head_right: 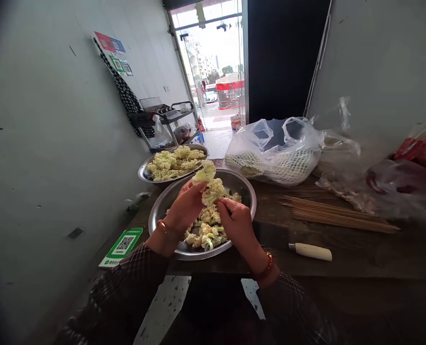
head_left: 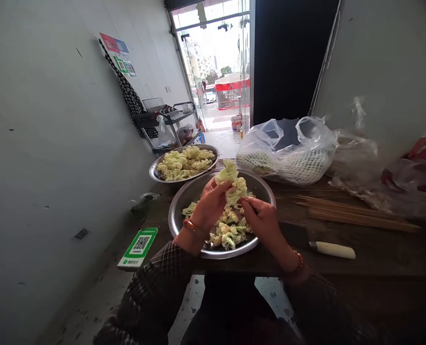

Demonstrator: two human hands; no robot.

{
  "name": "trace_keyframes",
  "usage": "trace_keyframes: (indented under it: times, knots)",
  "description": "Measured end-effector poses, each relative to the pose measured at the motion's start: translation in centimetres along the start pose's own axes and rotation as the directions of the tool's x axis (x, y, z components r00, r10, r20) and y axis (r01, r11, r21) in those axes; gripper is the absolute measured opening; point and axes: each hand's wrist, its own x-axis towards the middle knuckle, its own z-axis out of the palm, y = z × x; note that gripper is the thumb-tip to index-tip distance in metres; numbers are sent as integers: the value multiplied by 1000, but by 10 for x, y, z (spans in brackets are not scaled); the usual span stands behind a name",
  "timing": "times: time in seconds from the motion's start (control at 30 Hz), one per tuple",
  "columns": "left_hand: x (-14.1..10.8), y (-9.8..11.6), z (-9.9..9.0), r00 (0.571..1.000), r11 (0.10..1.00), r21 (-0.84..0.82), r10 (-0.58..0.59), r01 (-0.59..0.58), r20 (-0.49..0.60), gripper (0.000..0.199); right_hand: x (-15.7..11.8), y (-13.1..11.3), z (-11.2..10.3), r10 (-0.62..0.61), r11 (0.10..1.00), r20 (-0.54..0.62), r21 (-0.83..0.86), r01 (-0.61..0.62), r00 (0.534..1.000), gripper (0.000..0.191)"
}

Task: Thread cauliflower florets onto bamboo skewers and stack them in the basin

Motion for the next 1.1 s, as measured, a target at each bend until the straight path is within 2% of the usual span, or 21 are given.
trace_keyframes:
  times: [0.2, 0.4, 0.57, 0.8, 1.03, 1.1]
  knots:
    - [4, 2, -5, 996, 999, -6, 53, -54, -77, 38, -2, -1, 0, 37, 998, 38, -49, -35, 999, 34]
    - [5, 0, -5, 996, 997, -75, 24, -30, -82, 29, -4, 0, 0, 27, 998, 57, -58, -24, 998, 33]
    - [4, -2, -4, 997, 996, -81, 17, -23, -73, 32, -6, -2, -2, 42, 998, 71, -44, -39, 997, 33]
    - [0, -5, -1, 1000, 1000, -16, 23, -23, -12, 36, -5, -3, -5, 53, 997, 62, -52, -49, 997, 35]
    - [2, -5, -5, 998, 996, 66, 63, -62, -20, 38, -3, -7, -4, 120, 993, 87, 14, -121, 989, 34]
    - [4, -4, -9, 994, 991, 97, 93, -87, -57, 37, -3, -8, -4, 112, 994, 94, 2, -113, 989, 33]
